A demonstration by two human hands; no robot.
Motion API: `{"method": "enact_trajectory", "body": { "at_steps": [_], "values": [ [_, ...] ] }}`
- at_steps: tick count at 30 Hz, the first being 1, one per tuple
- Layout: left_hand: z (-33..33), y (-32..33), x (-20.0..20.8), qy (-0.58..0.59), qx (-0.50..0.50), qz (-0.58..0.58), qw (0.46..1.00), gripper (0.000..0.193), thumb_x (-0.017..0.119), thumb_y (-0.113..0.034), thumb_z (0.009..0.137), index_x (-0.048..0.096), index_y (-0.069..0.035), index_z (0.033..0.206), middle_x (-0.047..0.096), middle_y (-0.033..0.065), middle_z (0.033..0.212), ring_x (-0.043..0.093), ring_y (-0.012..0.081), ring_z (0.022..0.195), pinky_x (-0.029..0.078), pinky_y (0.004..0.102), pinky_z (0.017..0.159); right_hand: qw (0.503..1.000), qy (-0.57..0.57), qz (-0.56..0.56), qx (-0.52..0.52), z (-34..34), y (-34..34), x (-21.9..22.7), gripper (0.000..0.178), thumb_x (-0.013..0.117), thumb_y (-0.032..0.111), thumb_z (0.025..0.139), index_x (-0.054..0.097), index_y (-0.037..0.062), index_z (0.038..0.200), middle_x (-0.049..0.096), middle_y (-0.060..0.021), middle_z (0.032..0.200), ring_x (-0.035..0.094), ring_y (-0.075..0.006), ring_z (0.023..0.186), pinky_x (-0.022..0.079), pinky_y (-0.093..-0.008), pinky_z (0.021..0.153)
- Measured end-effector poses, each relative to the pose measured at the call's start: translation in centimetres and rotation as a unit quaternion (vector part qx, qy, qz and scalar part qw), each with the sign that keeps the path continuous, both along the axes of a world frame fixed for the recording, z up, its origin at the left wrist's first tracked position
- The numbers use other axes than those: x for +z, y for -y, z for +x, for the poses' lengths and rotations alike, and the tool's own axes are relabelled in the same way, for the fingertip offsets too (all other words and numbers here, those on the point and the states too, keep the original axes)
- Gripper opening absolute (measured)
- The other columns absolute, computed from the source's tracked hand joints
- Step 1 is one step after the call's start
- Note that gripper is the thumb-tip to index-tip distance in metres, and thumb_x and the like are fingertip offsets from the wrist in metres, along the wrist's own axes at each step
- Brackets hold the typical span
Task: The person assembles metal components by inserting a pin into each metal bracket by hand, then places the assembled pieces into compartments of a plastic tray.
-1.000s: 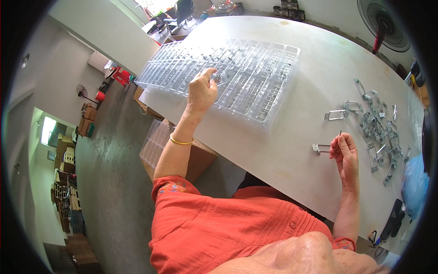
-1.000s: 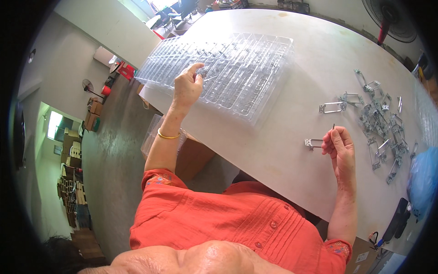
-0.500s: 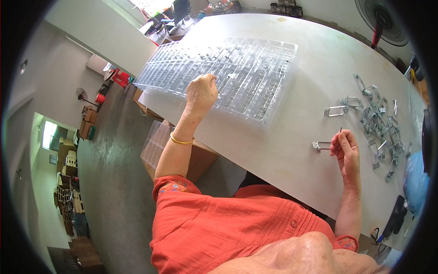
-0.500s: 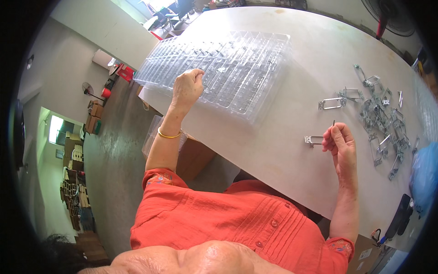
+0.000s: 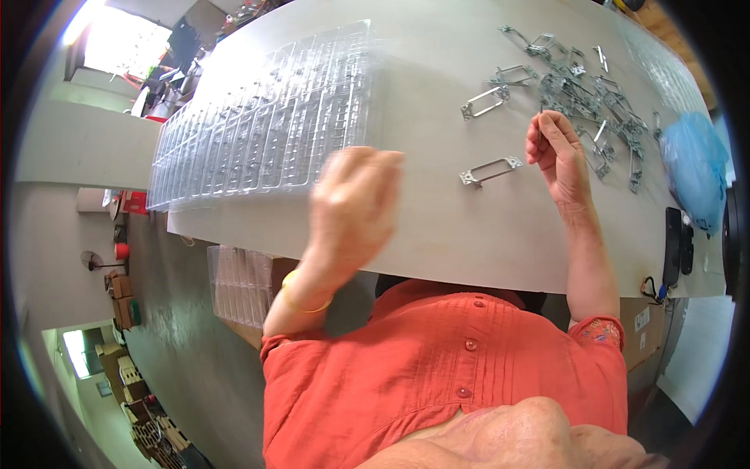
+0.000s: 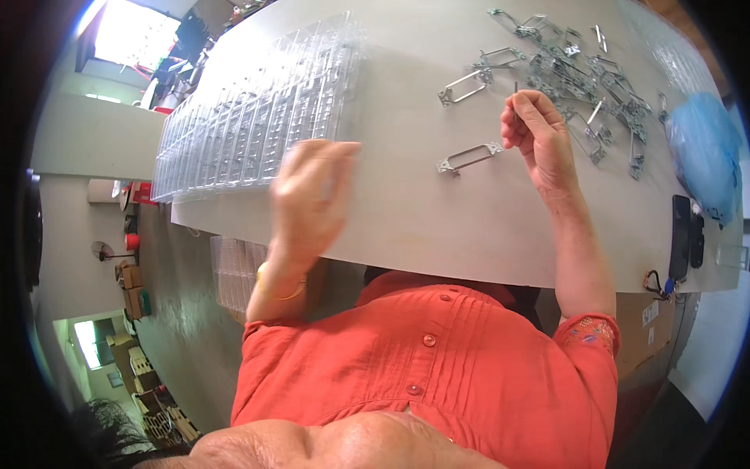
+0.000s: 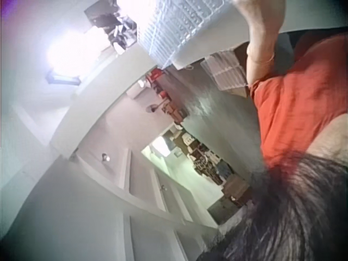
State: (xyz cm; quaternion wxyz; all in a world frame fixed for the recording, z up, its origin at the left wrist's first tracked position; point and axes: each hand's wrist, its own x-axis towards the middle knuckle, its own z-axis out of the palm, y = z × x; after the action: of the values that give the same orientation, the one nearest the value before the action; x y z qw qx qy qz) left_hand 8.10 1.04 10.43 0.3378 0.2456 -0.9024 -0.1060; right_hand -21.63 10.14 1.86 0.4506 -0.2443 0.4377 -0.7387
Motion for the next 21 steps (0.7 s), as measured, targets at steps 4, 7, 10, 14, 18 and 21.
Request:
{"method": "enact_trajectory", "body": {
  "at_steps": [4, 7, 10, 14, 18, 21],
  "values": [
    [-7.4, -2.6, -4.6, 0.039, -0.091, 0.092, 0.991, 0.021, 0.069, -0.010, 0.087, 0.067, 0.000, 0.106, 0.064, 0.0181, 0.109, 0.061, 0.0361, 0.102, 0.050, 0.0449, 0.087, 1.000, -0.006, -0.002, 0.008, 0.0, -0.4, -0.6, 0.013, 0.061, 0.020, 0.102, 0.066, 0.0087, 0.098, 0.066, -0.0014, 0.082, 0.062, -0.0085, 0.068, 0.050, -0.0244, 0.057],
    [-10.5, -2.6, -7.8, 0.098, -0.092, 0.091, 0.987, 0.017, 0.068, -0.011, 0.087, 0.065, -0.001, 0.100, 0.064, 0.0179, 0.110, 0.060, 0.0364, 0.104, 0.049, 0.0442, 0.089, 0.999, -0.026, 0.006, 0.026, 0.1, -0.4, -0.6, 0.014, 0.062, 0.022, 0.101, 0.066, 0.0088, 0.098, 0.066, -0.0010, 0.084, 0.062, -0.0083, 0.069, 0.050, -0.0243, 0.059],
    [-11.4, -2.0, -10.1, 0.112, -0.124, 0.090, 0.982, 0.013, 0.069, -0.009, 0.085, 0.064, -0.001, 0.095, 0.063, 0.0188, 0.108, 0.060, 0.0371, 0.102, 0.049, 0.0442, 0.089, 0.999, -0.044, 0.016, 0.021, 0.3, -0.3, -0.5, 0.013, 0.062, 0.022, 0.101, 0.066, 0.0095, 0.100, 0.066, -0.0009, 0.085, 0.062, -0.0083, 0.069, 0.050, -0.0245, 0.060],
    [-11.6, -1.4, -10.3, 0.039, -0.103, 0.110, 0.988, 0.012, 0.069, -0.005, 0.084, 0.064, -0.002, 0.095, 0.064, 0.0199, 0.111, 0.061, 0.0379, 0.101, 0.049, 0.0446, 0.090, 0.985, -0.160, 0.066, -0.028, 0.1, -0.4, -0.3, 0.016, 0.062, 0.024, 0.101, 0.066, 0.0094, 0.101, 0.066, 0.0009, 0.089, 0.062, -0.0069, 0.080, 0.051, -0.0240, 0.066],
    [-11.7, -0.8, -9.9, -0.011, -0.038, -0.038, 0.998, 0.011, 0.068, -0.002, 0.081, 0.063, -0.001, 0.091, 0.063, 0.0224, 0.115, 0.062, 0.0382, 0.103, 0.049, 0.0458, 0.090, 0.969, -0.217, 0.111, -0.025, 0.1, -0.3, -0.2, 0.017, 0.063, 0.026, 0.101, 0.067, 0.0094, 0.100, 0.066, 0.0013, 0.091, 0.063, -0.0072, 0.085, 0.052, -0.0249, 0.072],
    [-11.7, -0.8, -10.0, -0.008, -0.034, -0.084, 0.996, 0.013, 0.070, -0.003, 0.080, 0.064, -0.002, 0.091, 0.062, 0.0224, 0.116, 0.063, 0.0375, 0.103, 0.049, 0.0455, 0.090, 0.974, -0.195, 0.112, 0.033, 0.6, -0.3, -0.2, 0.017, 0.064, 0.024, 0.100, 0.068, 0.0079, 0.098, 0.066, 0.0019, 0.089, 0.062, -0.0091, 0.085, 0.053, -0.0282, 0.075]
  ]
}}
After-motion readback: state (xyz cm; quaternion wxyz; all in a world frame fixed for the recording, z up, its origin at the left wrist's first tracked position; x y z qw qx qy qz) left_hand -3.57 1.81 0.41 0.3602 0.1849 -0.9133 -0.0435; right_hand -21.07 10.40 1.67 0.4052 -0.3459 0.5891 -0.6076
